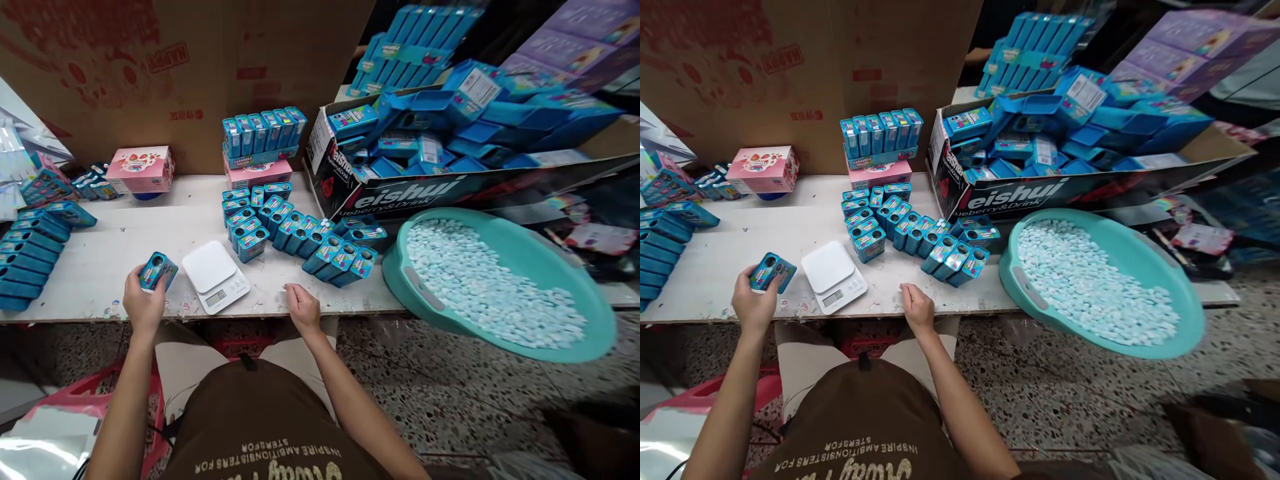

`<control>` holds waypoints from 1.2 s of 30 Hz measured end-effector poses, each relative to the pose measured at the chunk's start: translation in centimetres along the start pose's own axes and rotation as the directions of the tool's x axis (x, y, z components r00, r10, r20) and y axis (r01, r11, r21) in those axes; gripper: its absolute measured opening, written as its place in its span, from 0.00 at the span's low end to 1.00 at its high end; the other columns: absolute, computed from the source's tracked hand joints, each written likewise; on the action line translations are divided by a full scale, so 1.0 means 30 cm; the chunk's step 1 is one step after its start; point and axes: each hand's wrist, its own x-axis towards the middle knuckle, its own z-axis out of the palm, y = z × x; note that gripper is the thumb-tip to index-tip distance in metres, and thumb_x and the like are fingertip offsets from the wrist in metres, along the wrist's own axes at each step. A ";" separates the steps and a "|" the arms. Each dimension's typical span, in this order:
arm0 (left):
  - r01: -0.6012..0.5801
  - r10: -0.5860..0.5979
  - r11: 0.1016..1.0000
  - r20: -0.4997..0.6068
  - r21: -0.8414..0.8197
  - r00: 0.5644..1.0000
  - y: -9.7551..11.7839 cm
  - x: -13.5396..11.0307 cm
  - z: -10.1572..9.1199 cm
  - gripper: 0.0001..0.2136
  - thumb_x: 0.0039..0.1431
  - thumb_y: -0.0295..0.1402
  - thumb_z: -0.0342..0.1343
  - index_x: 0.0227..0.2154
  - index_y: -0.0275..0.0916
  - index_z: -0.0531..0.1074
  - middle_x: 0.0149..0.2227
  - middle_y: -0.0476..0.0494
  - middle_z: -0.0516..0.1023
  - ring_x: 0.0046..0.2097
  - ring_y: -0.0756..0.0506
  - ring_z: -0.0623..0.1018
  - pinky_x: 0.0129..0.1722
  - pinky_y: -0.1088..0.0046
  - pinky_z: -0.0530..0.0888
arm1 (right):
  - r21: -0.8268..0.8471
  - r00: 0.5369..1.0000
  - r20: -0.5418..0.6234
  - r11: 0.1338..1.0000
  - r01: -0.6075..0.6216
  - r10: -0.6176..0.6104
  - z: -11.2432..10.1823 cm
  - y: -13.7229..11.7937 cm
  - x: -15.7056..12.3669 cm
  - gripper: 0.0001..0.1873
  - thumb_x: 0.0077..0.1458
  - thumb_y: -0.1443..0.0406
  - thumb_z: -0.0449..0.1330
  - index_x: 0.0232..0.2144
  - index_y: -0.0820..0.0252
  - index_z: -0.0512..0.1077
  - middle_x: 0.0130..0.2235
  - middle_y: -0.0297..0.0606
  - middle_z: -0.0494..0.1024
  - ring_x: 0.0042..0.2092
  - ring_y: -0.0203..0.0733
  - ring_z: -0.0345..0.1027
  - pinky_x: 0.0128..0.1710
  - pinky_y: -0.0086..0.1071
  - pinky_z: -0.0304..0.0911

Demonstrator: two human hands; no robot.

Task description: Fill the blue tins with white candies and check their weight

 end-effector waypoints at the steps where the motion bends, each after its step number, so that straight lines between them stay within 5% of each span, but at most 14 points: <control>1: -0.026 0.025 0.999 -0.011 -0.035 1.000 0.037 0.011 -0.004 0.22 0.49 0.40 0.60 0.47 0.39 0.66 0.45 0.40 0.73 0.47 0.42 0.73 0.48 0.65 0.69 | 0.001 1.000 -0.002 1.000 0.004 -0.004 0.000 0.000 0.000 0.20 0.61 0.58 0.46 0.31 0.59 0.75 0.32 0.42 0.80 0.35 0.41 0.73 0.35 0.29 0.63; 7: -0.197 0.225 0.957 0.120 -0.212 0.967 0.203 0.034 0.065 0.20 0.50 0.39 0.59 0.46 0.38 0.67 0.43 0.43 0.74 0.45 0.45 0.74 0.47 0.69 0.69 | -0.002 1.000 0.005 1.000 -0.007 0.007 -0.005 -0.012 0.003 0.20 0.61 0.58 0.46 0.31 0.59 0.75 0.33 0.43 0.79 0.35 0.42 0.73 0.35 0.30 0.63; 12: -0.198 0.247 0.956 0.229 -0.219 0.942 0.215 0.037 0.149 0.19 0.50 0.38 0.58 0.45 0.39 0.67 0.43 0.42 0.74 0.46 0.43 0.74 0.47 0.66 0.69 | 0.015 0.999 0.038 0.999 -0.030 0.030 -0.011 -0.020 0.007 0.20 0.61 0.58 0.45 0.33 0.59 0.75 0.34 0.43 0.80 0.37 0.42 0.73 0.38 0.30 0.64; 15: -0.166 0.230 0.954 0.255 -0.249 0.939 0.204 0.039 0.150 0.29 0.47 0.39 0.61 0.53 0.39 0.61 0.47 0.40 0.72 0.49 0.42 0.72 0.50 0.65 0.68 | 0.015 0.998 0.044 0.999 -0.038 0.037 -0.015 -0.021 0.008 0.20 0.61 0.58 0.45 0.33 0.59 0.75 0.34 0.43 0.79 0.37 0.42 0.73 0.38 0.30 0.64; 18: -0.143 0.205 0.949 0.206 -0.280 0.957 0.163 0.021 0.123 0.41 0.44 0.40 0.64 0.60 0.40 0.50 0.53 0.37 0.68 0.55 0.41 0.68 0.54 0.63 0.65 | 0.012 0.998 0.042 0.999 -0.040 0.039 -0.019 -0.023 0.007 0.20 0.61 0.58 0.45 0.34 0.59 0.75 0.34 0.43 0.79 0.37 0.42 0.73 0.37 0.30 0.63; 23: 0.017 0.002 0.964 0.071 -0.267 0.997 -0.025 -0.063 0.097 0.25 0.57 0.41 0.52 0.56 0.39 0.57 0.50 0.38 0.71 0.53 0.45 0.70 0.53 0.64 0.66 | 0.001 0.999 0.039 0.999 -0.035 0.035 -0.019 -0.025 0.003 0.21 0.62 0.58 0.45 0.34 0.61 0.75 0.35 0.44 0.79 0.37 0.43 0.73 0.38 0.31 0.63; 27: 0.199 -0.214 0.940 -0.026 -0.277 0.976 -0.182 -0.136 0.115 0.19 0.61 0.42 0.45 0.50 0.36 0.63 0.44 0.37 0.74 0.46 0.46 0.74 0.48 0.67 0.69 | -0.014 0.998 0.048 0.999 -0.034 0.034 -0.015 -0.018 -0.001 0.21 0.61 0.58 0.44 0.33 0.60 0.74 0.34 0.44 0.79 0.37 0.43 0.73 0.37 0.31 0.63; 36: -0.075 0.076 0.997 -0.056 0.031 0.996 -0.249 -0.191 0.166 0.12 0.60 0.36 0.44 0.37 0.36 0.70 0.39 0.36 0.75 0.46 0.41 0.71 0.51 0.61 0.63 | -0.033 0.998 0.057 0.999 -0.036 0.038 -0.012 -0.017 -0.007 0.21 0.61 0.58 0.44 0.32 0.60 0.74 0.34 0.44 0.79 0.37 0.43 0.73 0.38 0.32 0.64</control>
